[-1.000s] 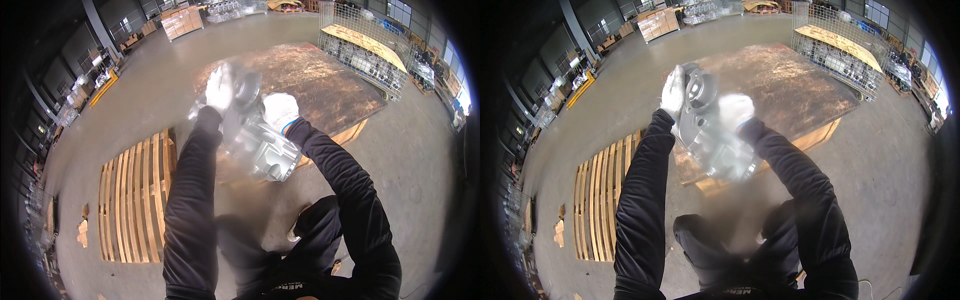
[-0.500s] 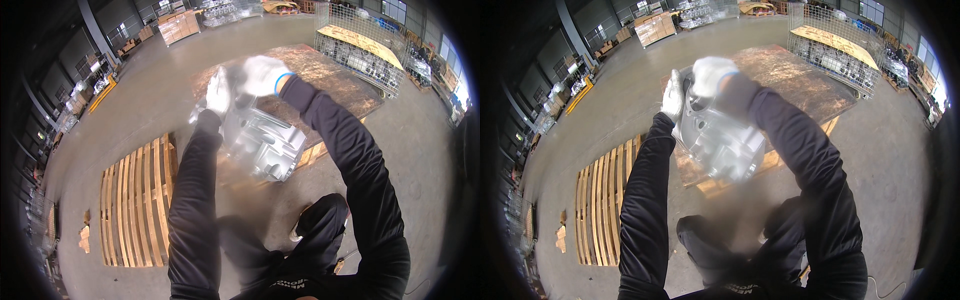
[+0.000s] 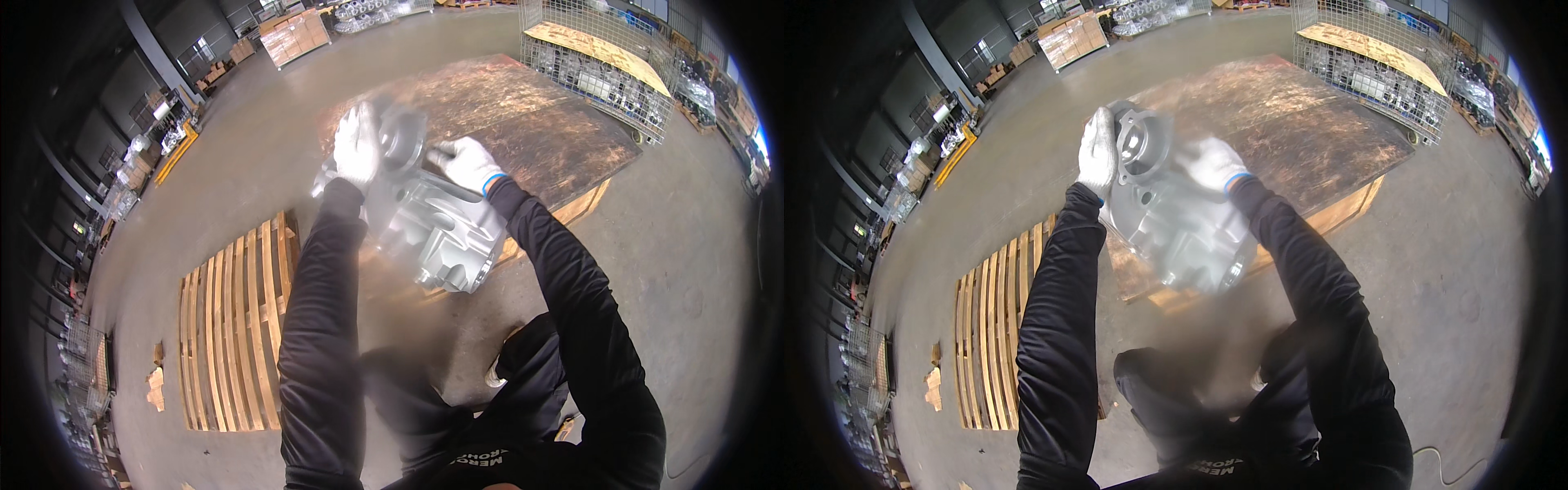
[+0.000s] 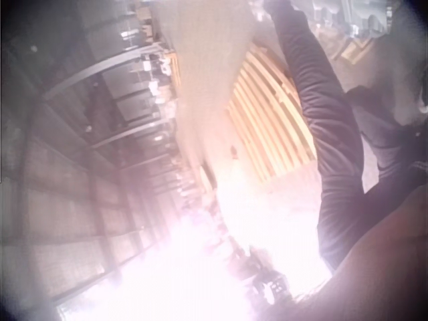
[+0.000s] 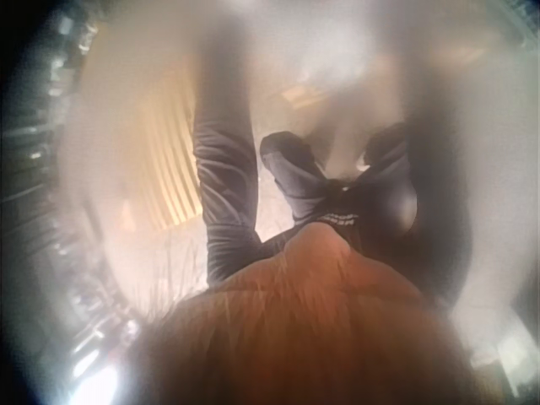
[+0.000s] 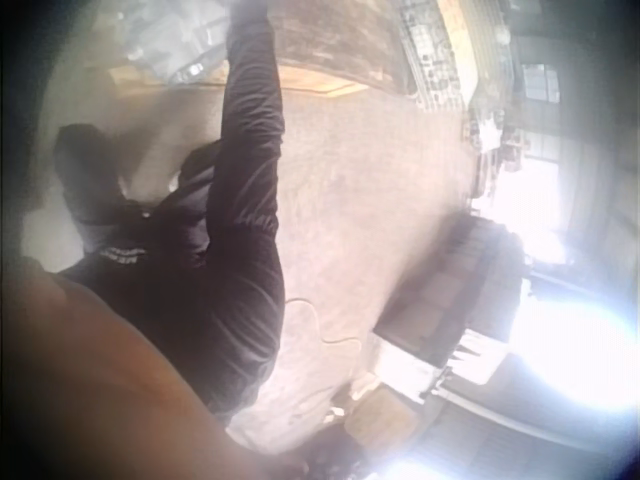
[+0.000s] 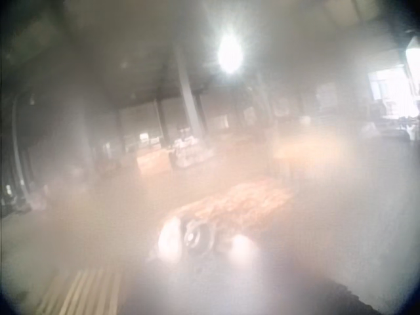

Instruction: The person uses a wire brush and a sanding block to deburr and smooth a large metallic part on a wooden workbench. They repeatedly reposition and flip the part to access different edges and surfaces, then place the part back on the bench after finishing.

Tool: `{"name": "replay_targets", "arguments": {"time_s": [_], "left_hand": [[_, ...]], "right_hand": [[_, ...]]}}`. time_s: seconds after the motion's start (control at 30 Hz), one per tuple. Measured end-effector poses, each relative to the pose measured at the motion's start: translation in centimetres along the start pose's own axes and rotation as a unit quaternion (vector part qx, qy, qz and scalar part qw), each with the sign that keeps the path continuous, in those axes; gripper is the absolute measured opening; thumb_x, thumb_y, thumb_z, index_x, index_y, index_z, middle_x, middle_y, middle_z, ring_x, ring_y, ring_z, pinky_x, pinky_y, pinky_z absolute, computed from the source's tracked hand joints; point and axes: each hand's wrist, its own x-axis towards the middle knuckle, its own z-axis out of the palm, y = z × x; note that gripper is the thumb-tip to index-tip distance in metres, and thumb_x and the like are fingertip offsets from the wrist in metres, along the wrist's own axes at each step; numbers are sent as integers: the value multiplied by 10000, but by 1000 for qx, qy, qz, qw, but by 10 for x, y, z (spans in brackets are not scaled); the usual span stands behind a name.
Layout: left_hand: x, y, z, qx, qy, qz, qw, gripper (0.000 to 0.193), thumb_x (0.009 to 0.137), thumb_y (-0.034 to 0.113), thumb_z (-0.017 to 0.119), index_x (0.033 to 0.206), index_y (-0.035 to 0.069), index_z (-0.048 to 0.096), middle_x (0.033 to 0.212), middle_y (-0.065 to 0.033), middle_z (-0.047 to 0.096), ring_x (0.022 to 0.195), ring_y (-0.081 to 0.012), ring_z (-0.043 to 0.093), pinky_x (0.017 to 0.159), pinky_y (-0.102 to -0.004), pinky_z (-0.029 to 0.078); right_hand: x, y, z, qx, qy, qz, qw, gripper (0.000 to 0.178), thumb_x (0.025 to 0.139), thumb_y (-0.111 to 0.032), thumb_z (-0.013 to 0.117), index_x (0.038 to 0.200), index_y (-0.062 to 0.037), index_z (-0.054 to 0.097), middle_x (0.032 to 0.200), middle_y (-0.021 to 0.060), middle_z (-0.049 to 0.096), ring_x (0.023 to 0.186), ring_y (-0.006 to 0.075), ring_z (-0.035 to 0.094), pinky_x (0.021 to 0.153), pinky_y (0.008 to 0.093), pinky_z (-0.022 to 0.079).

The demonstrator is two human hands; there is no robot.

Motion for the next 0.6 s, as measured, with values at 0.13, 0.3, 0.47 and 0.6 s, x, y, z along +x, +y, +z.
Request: {"name": "replay_targets", "arguments": {"time_s": [0.13,0.3,0.47,0.6], "left_hand": [[-7,25,-3,80,26,146,986,396,1004,380,681,1313,135,654,1263,-175,686,1216,-407,621,1069,-517,470],[-8,40,-5,140,11,130,982,372,1015,254,675,1368,140,648,1335,-183,660,1302,-409,587,1125,-508,464],[-6,42,3,172,24,75,982,322,998,227,680,1319,226,704,1345,-168,655,1306,-401,589,1138,-504,467],[-6,42,0,88,2,82,993,292,989,166,703,1279,163,738,1367,-142,640,1288,-340,615,1113,-450,504]], "right_hand": [[-13,-12,-9,-86,-84,-66,991,488,1003,-453,712,1334,-96,758,1275,222,749,1212,394,712,1056,444,553],[-26,10,-38,-29,-78,10,996,537,1060,-498,638,1339,-52,740,1175,220,789,1132,290,753,1005,401,560],[-81,65,-49,186,-139,125,965,996,1032,-735,534,1620,60,417,1588,265,544,1367,364,613,1119,415,505],[-113,60,-32,100,-57,72,991,1012,1024,-767,496,1615,52,433,1642,291,474,1549,401,435,1294,428,314]]}}
